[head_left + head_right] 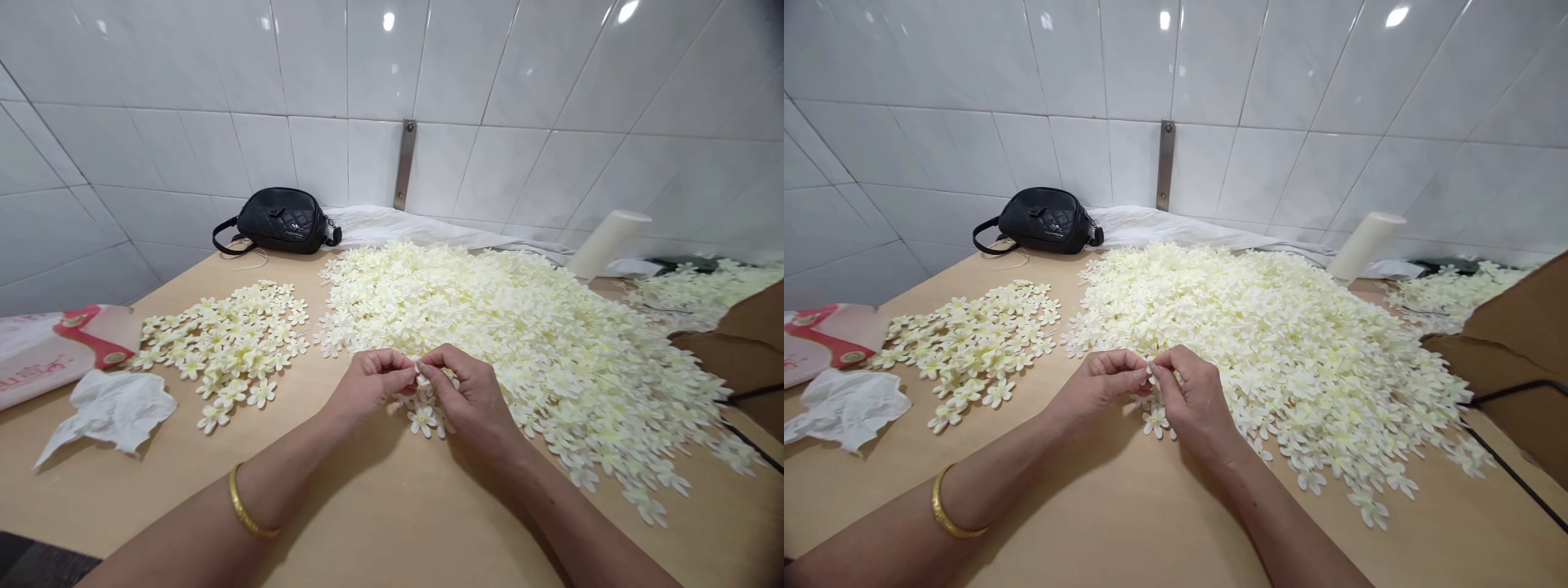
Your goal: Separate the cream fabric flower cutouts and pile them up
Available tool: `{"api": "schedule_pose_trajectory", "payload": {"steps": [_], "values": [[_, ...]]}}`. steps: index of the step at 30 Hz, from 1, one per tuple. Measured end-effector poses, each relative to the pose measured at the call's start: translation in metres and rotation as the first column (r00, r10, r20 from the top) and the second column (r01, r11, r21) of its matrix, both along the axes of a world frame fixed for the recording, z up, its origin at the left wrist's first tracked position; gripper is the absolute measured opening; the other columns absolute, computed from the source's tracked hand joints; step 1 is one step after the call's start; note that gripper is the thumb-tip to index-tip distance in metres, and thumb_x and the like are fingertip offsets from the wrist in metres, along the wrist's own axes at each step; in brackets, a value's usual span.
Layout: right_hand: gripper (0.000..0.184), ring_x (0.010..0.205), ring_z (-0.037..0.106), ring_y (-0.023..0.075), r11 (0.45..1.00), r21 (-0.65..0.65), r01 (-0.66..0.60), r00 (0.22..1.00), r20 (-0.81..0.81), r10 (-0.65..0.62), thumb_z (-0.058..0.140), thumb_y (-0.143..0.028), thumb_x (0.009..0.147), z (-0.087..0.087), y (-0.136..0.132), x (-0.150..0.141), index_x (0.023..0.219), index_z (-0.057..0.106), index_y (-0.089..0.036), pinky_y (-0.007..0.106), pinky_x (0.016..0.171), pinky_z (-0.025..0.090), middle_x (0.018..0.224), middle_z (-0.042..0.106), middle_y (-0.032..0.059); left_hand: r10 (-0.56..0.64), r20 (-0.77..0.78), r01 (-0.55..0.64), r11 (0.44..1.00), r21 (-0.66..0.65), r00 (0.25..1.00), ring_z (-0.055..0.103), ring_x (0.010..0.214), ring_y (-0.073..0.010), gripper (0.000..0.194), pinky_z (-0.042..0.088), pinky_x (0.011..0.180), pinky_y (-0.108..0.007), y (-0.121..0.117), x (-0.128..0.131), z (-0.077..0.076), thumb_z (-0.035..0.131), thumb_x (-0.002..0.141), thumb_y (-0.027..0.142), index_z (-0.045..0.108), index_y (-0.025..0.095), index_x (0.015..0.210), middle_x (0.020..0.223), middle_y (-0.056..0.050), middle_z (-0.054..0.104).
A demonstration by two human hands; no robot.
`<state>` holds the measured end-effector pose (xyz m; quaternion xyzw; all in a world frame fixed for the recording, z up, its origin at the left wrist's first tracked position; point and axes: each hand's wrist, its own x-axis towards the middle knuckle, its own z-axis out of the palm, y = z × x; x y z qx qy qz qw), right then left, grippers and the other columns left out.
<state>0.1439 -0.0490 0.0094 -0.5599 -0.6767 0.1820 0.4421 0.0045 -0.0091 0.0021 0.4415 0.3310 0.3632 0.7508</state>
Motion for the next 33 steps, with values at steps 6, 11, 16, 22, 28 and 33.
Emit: {"api": "schedule_pose_trajectory", "payload": {"steps": [6,11,16,22,28,33], "values": [[0.018,0.056,0.050,0.0112,1.000,-0.003,-0.015,1.000,-0.001,0.015,0.045,-0.021,0.081,-0.002,0.001,0.000,0.068,0.057,-0.017,0.022,0.053,0.039,0.061,0.057,-0.0009,-0.009,-0.010,0.009,1.000,-0.020,1.000,0.051,0.051,-0.0102,0.022,0.039,0.051,-0.023,-0.001,0.000,0.000,0.073,0.057,0.028,0.059,0.012,0.062,0.056,-0.003,0.057],[0.018,0.054,0.049,0.0110,0.998,-0.061,-0.014,0.999,-0.051,0.011,0.046,-0.022,0.081,-0.004,0.001,-0.001,0.068,0.056,-0.017,0.022,0.052,0.038,0.058,0.055,-0.0015,-0.004,-0.022,0.004,1.000,-0.004,1.000,0.050,0.050,-0.0098,0.020,0.038,0.052,-0.024,0.001,0.001,-0.002,0.071,0.058,0.027,0.057,0.013,0.061,0.054,-0.002,0.055],[0.019,0.060,0.052,0.0122,0.996,-0.053,-0.067,0.996,-0.058,0.064,0.045,-0.023,0.083,-0.003,0.002,-0.001,0.071,0.058,-0.017,0.023,0.056,0.040,0.064,0.057,0.0002,0.036,-0.020,-0.036,0.999,0.026,0.999,0.049,0.049,-0.0090,0.016,0.038,0.053,-0.024,0.002,0.001,-0.005,0.068,0.061,0.023,0.054,0.015,0.059,0.052,0.000,0.052],[0.015,0.062,0.055,0.0129,0.999,-0.014,-0.044,0.996,-0.076,0.042,0.048,-0.021,0.080,-0.001,0.003,-0.003,0.071,0.059,-0.018,0.023,0.057,0.041,0.067,0.060,0.0004,0.099,-0.067,-0.094,0.993,0.067,0.993,0.047,0.048,-0.0084,0.013,0.035,0.051,-0.023,0.001,0.002,-0.003,0.062,0.062,0.019,0.051,0.015,0.057,0.050,0.002,0.049],[0.015,0.048,0.044,0.0104,0.991,-0.066,0.115,0.970,-0.206,-0.126,0.049,-0.027,0.080,-0.001,0.003,-0.003,0.071,0.055,-0.017,0.022,0.046,0.036,0.055,0.051,-0.0022,0.193,-0.099,-0.190,0.981,0.039,0.976,0.048,0.050,-0.0084,0.009,0.037,0.054,-0.023,0.005,0.000,0.004,0.059,0.062,0.018,0.050,0.016,0.059,0.055,0.001,0.054],[0.018,0.059,0.049,0.0132,0.980,-0.002,0.197,0.958,-0.210,-0.193,0.049,-0.031,0.080,0.004,0.004,0.008,0.071,0.056,-0.016,0.023,0.055,0.039,0.063,0.055,0.0002,0.268,-0.125,-0.259,0.962,0.085,0.955,0.049,0.054,-0.0094,0.010,0.037,0.058,-0.023,0.009,-0.002,0.006,0.056,0.064,0.021,0.049,0.016,0.059,0.055,0.000,0.054]]}}
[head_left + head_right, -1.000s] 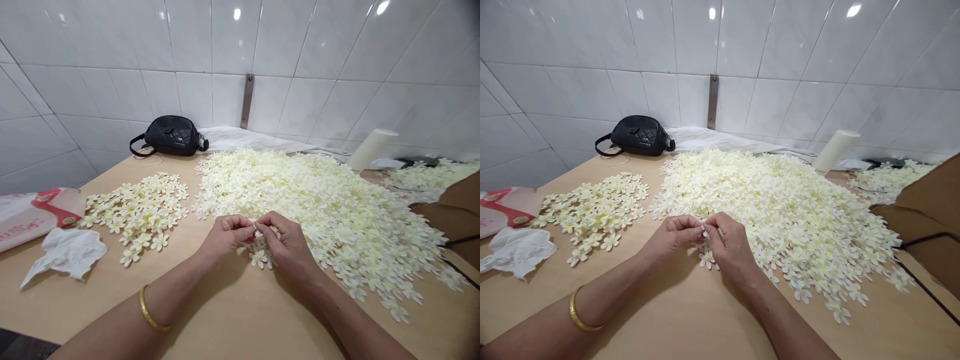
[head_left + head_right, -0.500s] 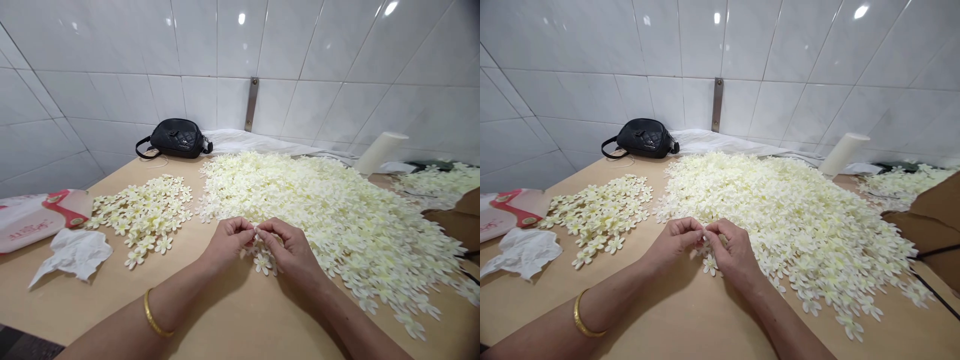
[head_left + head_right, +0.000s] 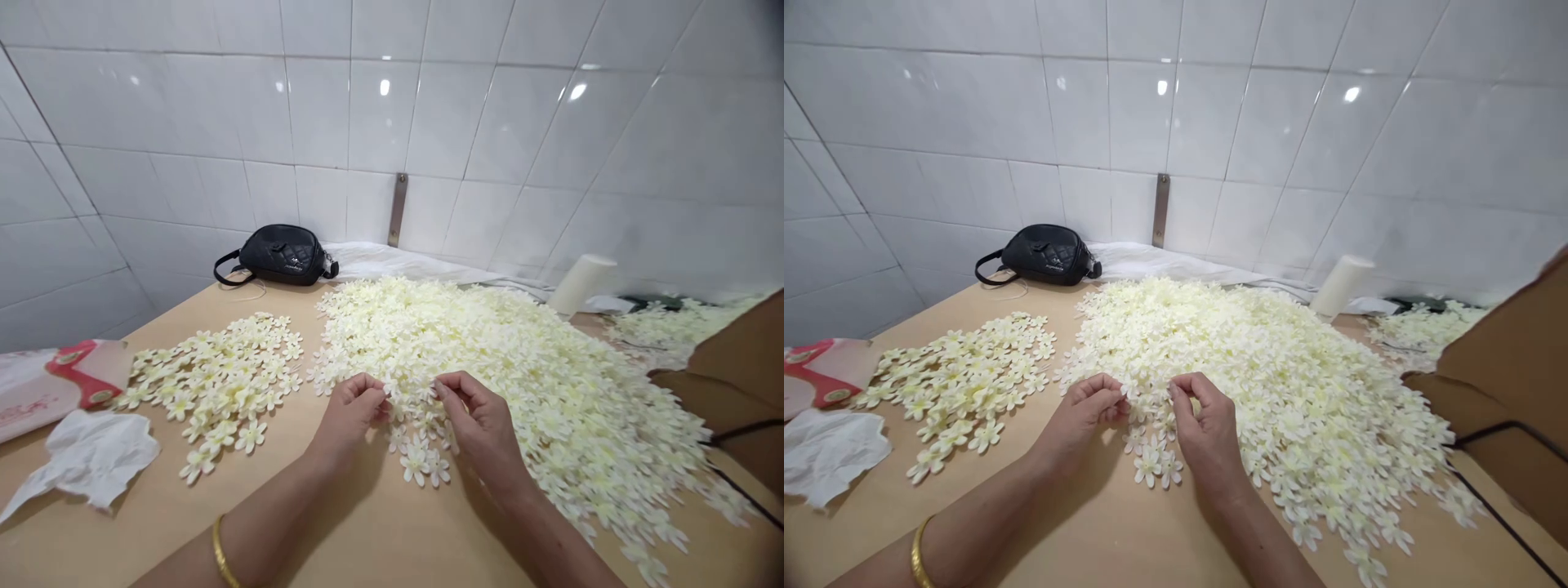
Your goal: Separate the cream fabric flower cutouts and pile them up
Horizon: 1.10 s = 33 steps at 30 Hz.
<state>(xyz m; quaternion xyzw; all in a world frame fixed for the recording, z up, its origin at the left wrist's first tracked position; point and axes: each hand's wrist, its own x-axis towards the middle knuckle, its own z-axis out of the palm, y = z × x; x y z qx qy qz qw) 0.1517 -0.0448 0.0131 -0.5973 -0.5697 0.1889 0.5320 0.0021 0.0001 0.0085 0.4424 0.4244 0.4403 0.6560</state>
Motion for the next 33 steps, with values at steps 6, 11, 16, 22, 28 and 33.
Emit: {"api": "schedule_pose_trajectory", "payload": {"steps": [6,11,16,22,28,33], "values": [[0.017,0.066,0.054,0.0152,0.939,0.294,0.177,0.893,0.354,-0.279,0.043,-0.025,0.083,0.018,0.027,0.045,0.074,0.055,-0.016,0.025,0.061,0.042,0.070,0.059,0.0031,-0.003,0.003,0.002,1.000,0.024,1.000,0.046,0.052,-0.0085,0.012,0.033,0.055,-0.021,0.003,-0.001,-0.004,0.055,0.066,0.022,0.049,0.015,0.058,0.055,0.000,0.053],[0.017,0.076,0.052,0.0203,0.897,0.429,0.110,0.708,0.599,-0.373,0.042,-0.015,0.080,0.027,0.057,0.051,0.074,0.057,-0.016,0.035,0.072,0.038,0.075,0.059,0.0078,-0.033,-0.019,0.034,0.997,0.070,0.999,0.043,0.049,-0.0082,0.014,0.032,0.051,-0.021,0.006,-0.002,-0.006,0.053,0.066,0.024,0.049,0.015,0.057,0.052,0.000,0.050],[0.015,0.082,0.052,0.0213,0.923,0.384,0.011,0.673,0.680,-0.291,0.046,-0.015,0.078,0.011,0.047,0.043,0.085,0.059,-0.016,0.036,0.075,0.037,0.082,0.060,0.0080,0.022,-0.103,-0.011,0.994,0.108,0.994,0.037,0.045,-0.0069,0.015,0.029,0.046,-0.020,0.006,-0.005,-0.002,0.054,0.064,0.027,0.048,0.015,0.057,0.049,0.003,0.046],[0.012,0.079,0.053,0.0195,0.903,0.421,0.088,0.733,0.587,-0.345,0.047,-0.020,0.081,0.005,0.020,0.058,0.079,0.058,-0.017,0.033,0.072,0.039,0.079,0.062,0.0055,0.048,-0.300,0.034,0.964,0.263,0.953,0.033,0.045,-0.0060,0.011,0.027,0.045,-0.019,0.005,0.000,0.015,0.051,0.063,0.023,0.048,0.015,0.057,0.048,0.005,0.040],[0.013,0.076,0.053,0.0188,0.885,0.461,0.067,0.732,0.580,-0.358,0.046,-0.020,0.082,-0.002,0.022,0.058,0.075,0.057,-0.017,0.032,0.070,0.039,0.075,0.061,0.0054,-0.068,-0.552,0.248,0.934,0.257,0.831,0.034,0.042,-0.0060,0.003,0.025,0.041,-0.019,0.035,0.027,0.052,0.050,0.062,0.016,0.051,0.016,0.060,0.051,0.003,0.045],[0.013,0.074,0.053,0.0182,0.862,0.496,0.103,0.710,0.571,-0.413,0.046,-0.020,0.081,-0.008,0.021,0.074,0.075,0.057,-0.017,0.032,0.069,0.038,0.074,0.061,0.0050,-0.015,-0.661,0.234,0.941,0.244,0.751,0.034,0.038,-0.0071,0.009,0.026,0.040,-0.022,0.072,0.043,0.051,0.054,0.057,0.011,0.050,0.014,0.050,0.043,0.001,0.045]]}}
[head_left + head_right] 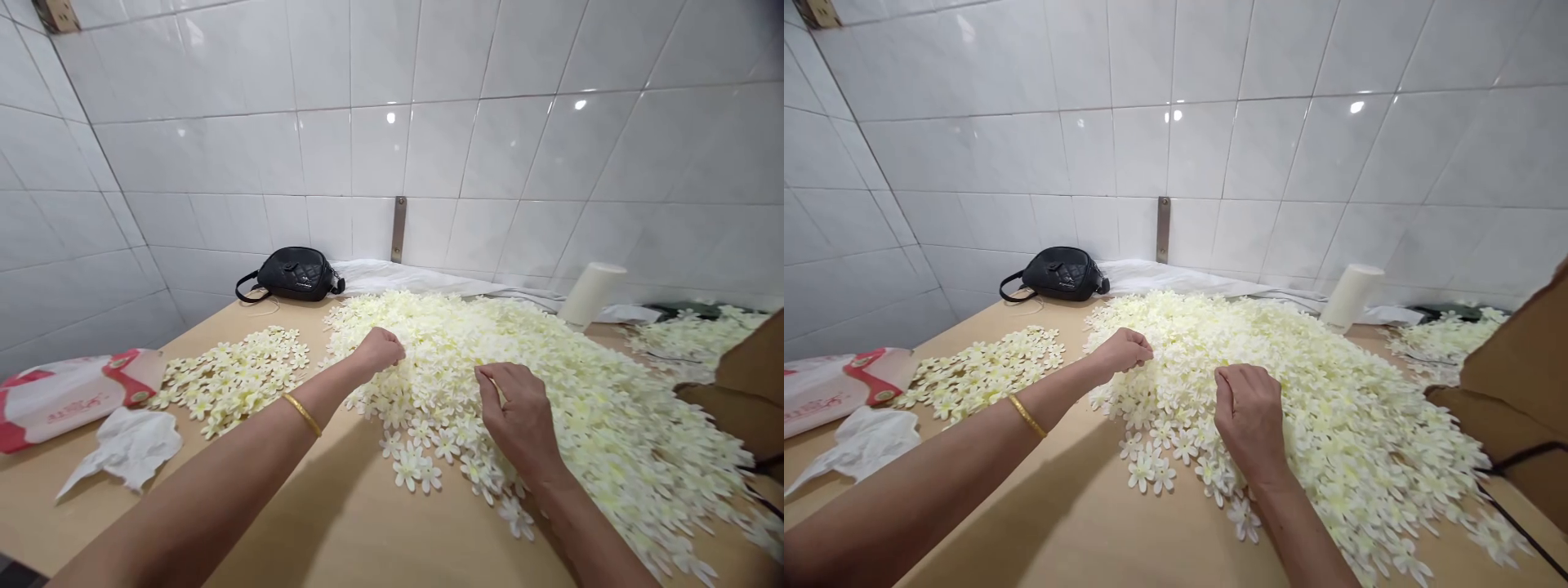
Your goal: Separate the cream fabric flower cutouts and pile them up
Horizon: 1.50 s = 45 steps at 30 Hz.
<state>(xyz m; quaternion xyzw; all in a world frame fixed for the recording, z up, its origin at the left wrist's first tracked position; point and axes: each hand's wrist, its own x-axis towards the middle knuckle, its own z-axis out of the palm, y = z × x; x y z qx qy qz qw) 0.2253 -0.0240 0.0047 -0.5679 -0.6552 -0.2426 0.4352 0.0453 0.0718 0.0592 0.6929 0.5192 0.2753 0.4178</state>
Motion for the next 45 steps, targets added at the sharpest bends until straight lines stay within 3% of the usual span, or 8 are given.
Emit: {"api": "schedule_pose_trajectory", "payload": {"steps": [3,7,16,23,27,31,37,45], "values": [[0.013,0.075,0.053,0.0187,1.000,-0.012,0.015,1.000,-0.004,-0.015,0.046,-0.020,0.081,0.000,-0.003,0.006,0.074,0.057,-0.017,0.032,0.069,0.038,0.073,0.061,0.0050,0.066,-0.046,-0.060,0.992,0.112,0.997,0.038,0.043,-0.0087,0.005,0.028,0.043,-0.022,0.003,-0.003,-0.009,0.056,0.057,0.013,0.052,0.014,0.054,0.047,0.001,0.047],[0.014,0.076,0.053,0.0191,1.000,-0.028,0.004,1.000,-0.021,-0.005,0.046,-0.019,0.080,0.001,-0.005,0.002,0.072,0.058,-0.017,0.031,0.069,0.037,0.073,0.061,0.0050,0.072,-0.069,-0.054,0.971,0.231,0.995,0.043,0.052,-0.0102,0.007,0.030,0.048,-0.022,-0.027,-0.018,-0.019,0.052,0.066,0.022,0.055,0.016,0.063,0.056,0.002,0.050],[0.015,0.076,0.051,0.0196,0.993,-0.113,-0.036,0.999,-0.021,0.034,0.044,-0.019,0.080,-0.004,-0.006,-0.011,0.072,0.057,-0.018,0.032,0.070,0.034,0.074,0.061,0.0049,-0.240,-0.434,0.435,0.787,0.436,0.868,0.047,0.083,-0.0205,0.026,0.039,0.070,-0.030,-0.107,-0.036,-0.047,0.057,0.071,0.039,0.063,0.018,0.084,0.082,-0.007,0.056],[0.014,0.077,0.052,0.0194,0.989,-0.123,-0.077,0.997,-0.021,0.075,0.046,-0.017,0.079,-0.006,-0.011,-0.023,0.072,0.058,-0.019,0.031,0.071,0.035,0.075,0.061,0.0044,-0.211,-0.478,0.451,0.761,0.467,0.853,0.043,0.085,-0.0218,0.025,0.039,0.070,-0.032,-0.108,-0.034,-0.057,0.058,0.071,0.037,0.061,0.016,0.082,0.084,-0.008,0.054],[0.014,0.078,0.052,0.0190,0.984,-0.135,-0.115,0.993,-0.027,0.113,0.046,-0.017,0.079,-0.008,-0.011,-0.028,0.073,0.058,-0.018,0.031,0.071,0.035,0.075,0.061,0.0043,-0.187,-0.429,0.401,0.776,0.488,0.884,0.044,0.083,-0.0184,0.007,0.037,0.065,-0.027,-0.111,-0.042,-0.064,0.054,0.071,0.020,0.058,0.017,0.066,0.080,-0.005,0.053],[0.015,0.077,0.052,0.0187,0.981,-0.146,-0.131,0.991,-0.048,0.126,0.045,-0.018,0.080,-0.010,-0.011,-0.029,0.072,0.058,-0.018,0.031,0.071,0.036,0.074,0.061,0.0042,-0.189,-0.399,0.382,0.784,0.489,0.897,0.043,0.080,-0.0166,0.014,0.036,0.063,-0.026,-0.111,-0.048,-0.068,0.047,0.069,0.008,0.055,0.018,0.063,0.077,-0.004,0.053],[0.014,0.076,0.053,0.0188,0.980,-0.149,-0.136,0.990,-0.068,0.127,0.046,-0.018,0.080,-0.010,-0.011,-0.030,0.071,0.058,-0.018,0.031,0.069,0.037,0.074,0.061,0.0044,-0.186,-0.419,0.389,0.789,0.476,0.889,0.043,0.083,-0.0194,0.011,0.037,0.064,-0.028,-0.110,-0.048,-0.065,0.058,0.068,0.028,0.056,0.018,0.070,0.079,-0.005,0.052],[0.015,0.075,0.054,0.0186,0.978,-0.150,-0.148,0.986,-0.093,0.135,0.046,-0.018,0.079,-0.011,-0.010,-0.030,0.071,0.058,-0.018,0.031,0.069,0.038,0.073,0.061,0.0043,-0.207,-0.400,0.405,0.760,0.509,0.893,0.043,0.078,-0.0175,0.013,0.037,0.065,-0.028,-0.109,-0.045,-0.068,0.045,0.075,0.015,0.052,0.017,0.065,0.075,-0.005,0.052]]}}
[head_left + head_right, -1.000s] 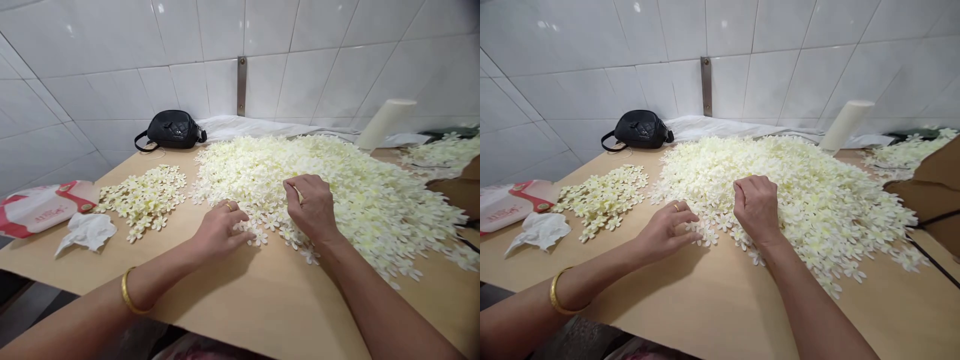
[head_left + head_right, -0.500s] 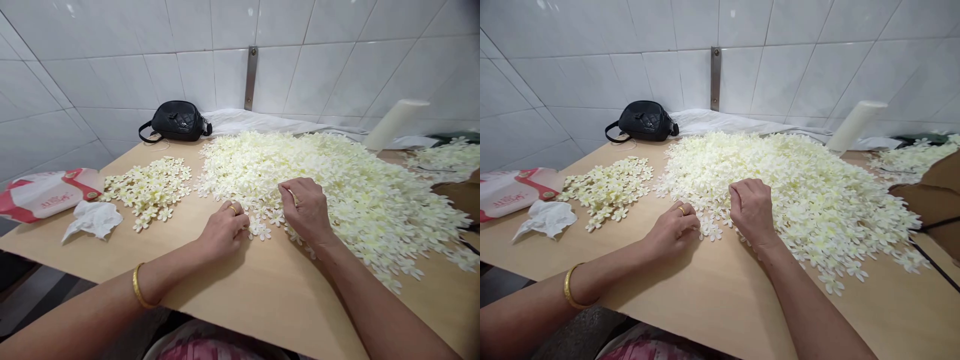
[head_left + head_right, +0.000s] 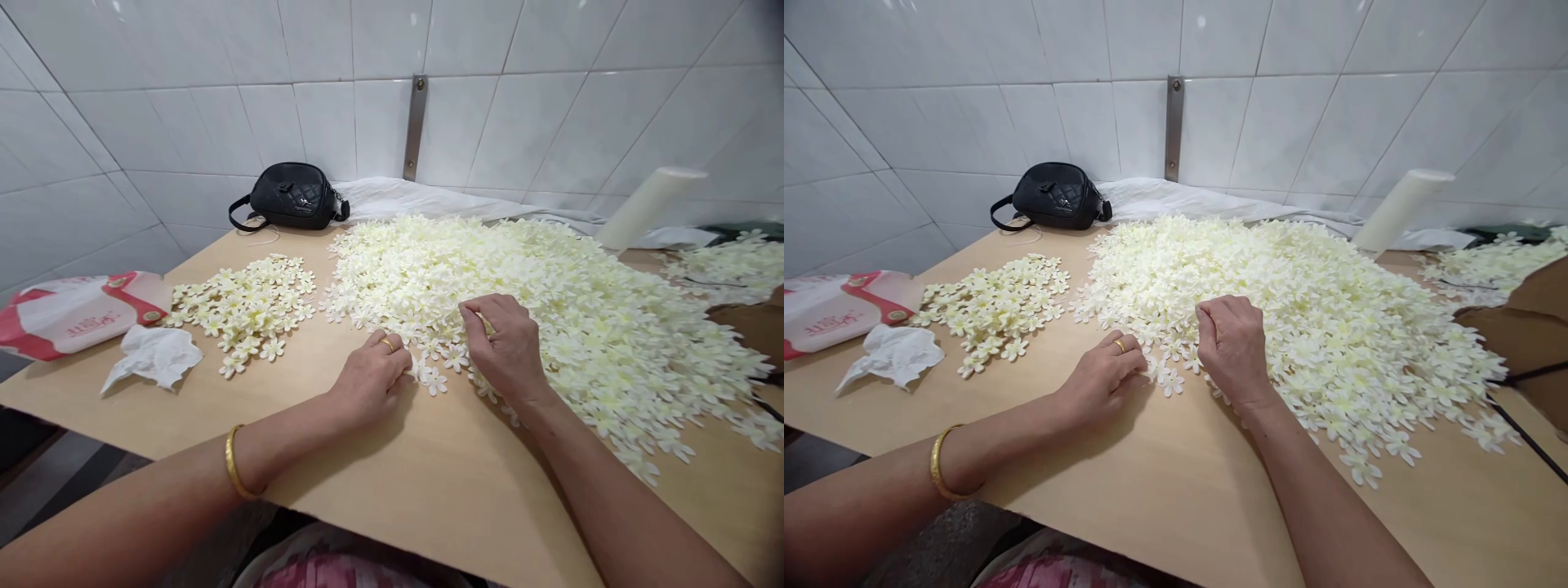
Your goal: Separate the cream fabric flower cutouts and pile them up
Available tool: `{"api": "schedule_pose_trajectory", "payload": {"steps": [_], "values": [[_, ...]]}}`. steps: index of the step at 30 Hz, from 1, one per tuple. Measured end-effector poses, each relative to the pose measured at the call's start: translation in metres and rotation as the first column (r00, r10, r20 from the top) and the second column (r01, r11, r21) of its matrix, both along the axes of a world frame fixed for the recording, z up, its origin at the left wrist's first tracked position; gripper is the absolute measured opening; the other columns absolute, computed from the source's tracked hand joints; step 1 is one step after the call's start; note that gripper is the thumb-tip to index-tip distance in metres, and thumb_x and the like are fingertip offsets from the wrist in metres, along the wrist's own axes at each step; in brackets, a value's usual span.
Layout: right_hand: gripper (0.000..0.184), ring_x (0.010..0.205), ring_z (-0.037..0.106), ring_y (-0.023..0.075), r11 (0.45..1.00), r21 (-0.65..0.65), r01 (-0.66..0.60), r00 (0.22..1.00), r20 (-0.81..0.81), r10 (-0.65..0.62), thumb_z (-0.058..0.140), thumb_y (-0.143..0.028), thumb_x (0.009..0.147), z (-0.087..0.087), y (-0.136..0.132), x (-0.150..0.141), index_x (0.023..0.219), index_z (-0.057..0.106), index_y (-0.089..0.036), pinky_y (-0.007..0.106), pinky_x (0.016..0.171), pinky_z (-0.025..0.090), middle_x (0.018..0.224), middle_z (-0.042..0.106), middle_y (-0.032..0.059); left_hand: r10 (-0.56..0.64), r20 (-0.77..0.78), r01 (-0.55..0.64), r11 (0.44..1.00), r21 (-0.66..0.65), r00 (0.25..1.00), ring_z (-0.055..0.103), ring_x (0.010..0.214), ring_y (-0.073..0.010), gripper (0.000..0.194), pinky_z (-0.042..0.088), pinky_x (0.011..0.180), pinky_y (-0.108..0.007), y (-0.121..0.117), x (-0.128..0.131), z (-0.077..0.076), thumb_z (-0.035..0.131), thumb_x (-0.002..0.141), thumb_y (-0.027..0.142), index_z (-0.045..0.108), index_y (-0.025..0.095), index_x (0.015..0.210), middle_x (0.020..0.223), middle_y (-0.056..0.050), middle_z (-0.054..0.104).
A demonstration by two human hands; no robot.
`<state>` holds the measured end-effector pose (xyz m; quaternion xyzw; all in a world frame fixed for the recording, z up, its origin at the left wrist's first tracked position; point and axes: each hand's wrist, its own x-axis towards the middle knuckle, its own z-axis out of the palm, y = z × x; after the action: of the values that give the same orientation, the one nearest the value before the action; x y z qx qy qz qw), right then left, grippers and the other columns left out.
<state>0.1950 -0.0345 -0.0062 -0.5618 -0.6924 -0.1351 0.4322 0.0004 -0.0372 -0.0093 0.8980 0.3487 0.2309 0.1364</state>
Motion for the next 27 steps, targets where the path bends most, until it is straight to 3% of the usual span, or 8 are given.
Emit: {"api": "schedule_pose_trajectory", "payload": {"steps": [5,7,9,12,18,21,23,27], "values": [[0.014,0.075,0.053,0.0185,1.000,-0.009,-0.025,0.999,-0.047,0.025,0.047,-0.018,0.079,0.003,-0.002,-0.002,0.072,0.058,-0.018,0.032,0.071,0.039,0.073,0.061,0.0044,0.080,0.201,-0.061,0.993,-0.099,0.976,0.045,0.075,-0.0157,0.011,0.036,0.067,-0.028,0.017,0.000,0.027,0.048,0.075,0.020,0.050,0.017,0.065,0.073,-0.003,0.052],[0.014,0.075,0.053,0.0183,0.998,-0.022,-0.066,0.991,-0.115,0.063,0.047,-0.020,0.080,0.005,-0.004,-0.005,0.072,0.058,-0.018,0.031,0.070,0.040,0.073,0.060,0.0043,0.152,0.350,-0.058,0.963,-0.265,0.924,0.045,0.068,-0.0131,0.012,0.035,0.062,-0.026,0.024,0.004,0.038,0.049,0.076,0.023,0.050,0.016,0.066,0.070,-0.001,0.051],[0.015,0.072,0.053,0.0173,0.989,-0.074,-0.129,0.968,-0.225,0.109,0.047,-0.022,0.081,0.008,-0.006,-0.009,0.073,0.058,-0.018,0.030,0.067,0.041,0.072,0.060,0.0037,0.217,0.477,0.025,0.892,-0.451,0.852,0.043,0.059,-0.0102,0.012,0.034,0.055,-0.023,0.028,0.010,0.043,0.050,0.075,0.027,0.049,0.016,0.068,0.064,0.001,0.049],[0.019,0.067,0.053,0.0158,0.942,-0.214,-0.260,0.902,-0.402,0.158,0.046,-0.028,0.083,0.010,-0.009,-0.016,0.073,0.059,-0.018,0.027,0.062,0.041,0.071,0.060,0.0029,0.274,0.584,0.141,0.812,-0.566,0.764,0.038,0.052,-0.0077,0.014,0.031,0.050,-0.021,0.031,0.020,0.041,0.056,0.070,0.028,0.047,0.016,0.069,0.059,0.004,0.044],[0.024,0.065,0.050,0.0140,0.774,-0.313,-0.550,0.706,-0.669,0.231,0.047,-0.036,0.082,0.013,-0.012,-0.029,0.080,0.060,-0.016,0.026,0.058,0.042,0.071,0.057,0.0025,0.242,0.596,0.129,0.850,-0.511,0.765,0.038,0.054,-0.0067,0.012,0.032,0.052,-0.020,0.027,0.023,0.024,0.057,0.068,0.022,0.048,0.016,0.073,0.065,0.004,0.046],[0.021,0.059,0.046,0.0111,0.736,-0.307,-0.603,0.624,-0.756,0.197,0.051,-0.035,0.080,0.013,-0.012,-0.033,0.076,0.057,-0.015,0.023,0.053,0.040,0.066,0.053,0.0005,0.230,0.605,0.155,0.842,-0.516,0.763,0.040,0.056,-0.0061,0.012,0.034,0.053,-0.020,0.027,0.023,0.019,0.056,0.066,0.016,0.049,0.016,0.076,0.070,0.003,0.047],[0.020,0.059,0.045,0.0108,0.743,-0.291,-0.602,0.597,-0.782,0.178,0.052,-0.034,0.080,0.012,-0.011,-0.033,0.072,0.056,-0.016,0.023,0.053,0.040,0.064,0.051,-0.0002,0.260,0.633,0.236,0.772,-0.590,0.729,0.042,0.056,-0.0055,0.023,0.035,0.053,-0.020,0.029,0.024,0.016,0.061,0.062,0.015,0.051,0.016,0.083,0.074,0.003,0.048],[0.019,0.056,0.043,0.0103,0.783,-0.299,-0.545,0.625,-0.767,0.142,0.050,-0.034,0.080,0.008,-0.009,-0.029,0.071,0.052,-0.017,0.023,0.052,0.038,0.061,0.047,-0.0020,0.377,0.616,0.385,0.530,-0.756,0.691,0.047,0.054,-0.0066,0.034,0.040,0.055,-0.023,0.035,0.022,0.014,0.069,0.058,0.023,0.054,0.013,0.087,0.071,0.000,0.053]]}}
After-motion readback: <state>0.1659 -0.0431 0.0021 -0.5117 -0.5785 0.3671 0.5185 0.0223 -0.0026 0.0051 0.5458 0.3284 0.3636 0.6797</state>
